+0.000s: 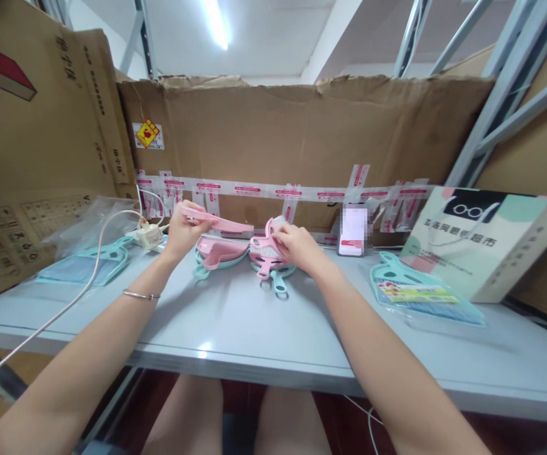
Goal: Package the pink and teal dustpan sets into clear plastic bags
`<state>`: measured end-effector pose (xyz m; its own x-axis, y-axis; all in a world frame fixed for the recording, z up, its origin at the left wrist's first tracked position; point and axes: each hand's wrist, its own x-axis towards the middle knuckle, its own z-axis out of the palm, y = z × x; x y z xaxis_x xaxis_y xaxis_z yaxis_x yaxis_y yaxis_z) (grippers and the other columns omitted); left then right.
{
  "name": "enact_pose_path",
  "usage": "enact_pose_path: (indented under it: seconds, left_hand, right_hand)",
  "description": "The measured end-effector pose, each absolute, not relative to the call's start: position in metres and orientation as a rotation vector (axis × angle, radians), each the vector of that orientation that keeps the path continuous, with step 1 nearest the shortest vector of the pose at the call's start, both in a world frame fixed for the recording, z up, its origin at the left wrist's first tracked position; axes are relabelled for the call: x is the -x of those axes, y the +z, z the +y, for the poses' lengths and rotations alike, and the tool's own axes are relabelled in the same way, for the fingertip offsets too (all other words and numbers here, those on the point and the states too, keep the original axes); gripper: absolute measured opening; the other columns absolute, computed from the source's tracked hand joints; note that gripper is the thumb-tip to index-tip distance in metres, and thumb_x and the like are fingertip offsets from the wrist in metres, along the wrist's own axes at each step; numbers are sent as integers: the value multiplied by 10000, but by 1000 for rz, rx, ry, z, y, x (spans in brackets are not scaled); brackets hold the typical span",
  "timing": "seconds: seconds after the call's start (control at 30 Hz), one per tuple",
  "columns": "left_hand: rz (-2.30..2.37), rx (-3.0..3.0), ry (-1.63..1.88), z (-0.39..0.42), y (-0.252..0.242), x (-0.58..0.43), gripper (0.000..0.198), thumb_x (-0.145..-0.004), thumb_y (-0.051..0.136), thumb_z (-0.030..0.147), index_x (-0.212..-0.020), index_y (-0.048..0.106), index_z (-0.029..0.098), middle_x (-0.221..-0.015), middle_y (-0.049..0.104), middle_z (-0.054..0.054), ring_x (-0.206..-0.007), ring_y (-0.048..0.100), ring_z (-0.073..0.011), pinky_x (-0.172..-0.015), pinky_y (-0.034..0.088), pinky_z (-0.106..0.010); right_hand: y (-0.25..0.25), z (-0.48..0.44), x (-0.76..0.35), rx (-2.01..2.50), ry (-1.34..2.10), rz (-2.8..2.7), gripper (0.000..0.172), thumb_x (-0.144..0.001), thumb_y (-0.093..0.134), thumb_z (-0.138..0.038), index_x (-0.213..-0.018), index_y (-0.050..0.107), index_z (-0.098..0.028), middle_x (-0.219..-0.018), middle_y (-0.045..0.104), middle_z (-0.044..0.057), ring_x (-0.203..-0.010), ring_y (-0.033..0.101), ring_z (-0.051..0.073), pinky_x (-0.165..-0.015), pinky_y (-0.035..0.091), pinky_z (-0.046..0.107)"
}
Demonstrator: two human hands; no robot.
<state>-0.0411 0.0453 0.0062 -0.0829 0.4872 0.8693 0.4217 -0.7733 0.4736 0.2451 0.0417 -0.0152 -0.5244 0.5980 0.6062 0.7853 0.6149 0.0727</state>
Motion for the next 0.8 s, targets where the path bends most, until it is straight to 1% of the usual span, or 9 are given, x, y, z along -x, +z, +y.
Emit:
enact_pose_path:
  seconds: [0.13, 0.3, 0.37, 0.4, 0.5, 0.57, 0.67, 0.73, 0.8]
  left_hand:
    - [1326, -2428, 1736, 44, -8, 30, 269, -677, 696, 286, -718, 452, 183, -791, 468, -3, -739, 476, -139, -686, 414, -260]
    - [1566, -2581, 1207, 46, -21, 25, 177, -703, 591, 180, -674, 417, 193, -670, 472, 15, -647, 445, -144, -608, 355, -250]
    - [1602, -2591, 1109, 49, -25, 24, 122, -706, 539, 128, -662, 444, 190, -658, 498, 5, -636, 463, -151, -591, 341, -254]
    - [1620, -2598, 1062, 50, -27, 23, 107, -706, 509, 98, -669, 464, 188, -667, 518, -5, -646, 479, -157, -591, 338, -256]
    - [1655, -2627, 892, 51, -27, 25, 204, -662, 478, 25, -768, 540, 188, -749, 598, -28, -717, 537, -183, -605, 349, -260]
    - [1666, -2646, 771, 51, -26, 28, 296, -631, 499, 10, -851, 568, 196, -801, 634, -33, -757, 563, -199, -618, 365, -263]
    - [1696, -2675, 638, 49, -22, 34, 353, -618, 533, 13, -917, 586, 195, -843, 658, -46, -805, 580, -225, -659, 394, -279]
    - [1735, -2692, 627, 47, -20, 38, 374, -633, 526, 12, -961, 585, 181, -922, 655, -73, -867, 575, -244, -714, 407, -305]
    - [1779, -2703, 678, 46, -17, 40, 412, -648, 500, 3, -1025, 567, 156, -1034, 623, -110, -939, 556, -264, -773, 410, -339]
  right_hand:
    - [-29, 53, -242, 1142, -489, -2485, 252, -801, 460, -98, -877, 677, -203, -906, 613, 76, -758, 508, 170, -653, 292, 291]
    - [-36, 52, -239, 1055, -399, -2600, 196, -792, 520, -127, -737, 691, -205, -823, 623, 56, -676, 484, 147, -615, 278, 279]
    - [-40, 54, -238, 1034, -355, -2610, 210, -792, 519, -120, -778, 706, -216, -835, 634, 56, -684, 499, 149, -621, 305, 273]
    - [-41, 55, -238, 1030, -336, -2601, 237, -794, 508, -109, -838, 710, -225, -858, 640, 58, -704, 514, 155, -631, 325, 270]
    - [-43, 58, -238, 1038, -297, -2526, 356, -812, 449, -88, -1074, 653, -216, -979, 641, 86, -820, 558, 179, -706, 400, 277]
    - [-41, 59, -240, 1043, -274, -2425, 373, -836, 415, -116, -1146, 609, -189, -1032, 633, 102, -902, 569, 192, -784, 429, 304]
    - [-32, 58, -253, 1045, -223, -2160, 328, -844, 439, -208, -1116, 621, -193, -1021, 648, 86, -943, 580, 203, -851, 439, 345]
    - [-23, 58, -272, 1117, -192, -1946, 314, -820, 477, -260, -1080, 638, -190, -990, 661, 80, -921, 595, 206, -848, 448, 354]
    - [-17, 60, -302, 1324, -191, -1719, 339, -810, 473, -291, -1088, 629, -177, -991, 666, 84, -890, 607, 195, -821, 459, 338]
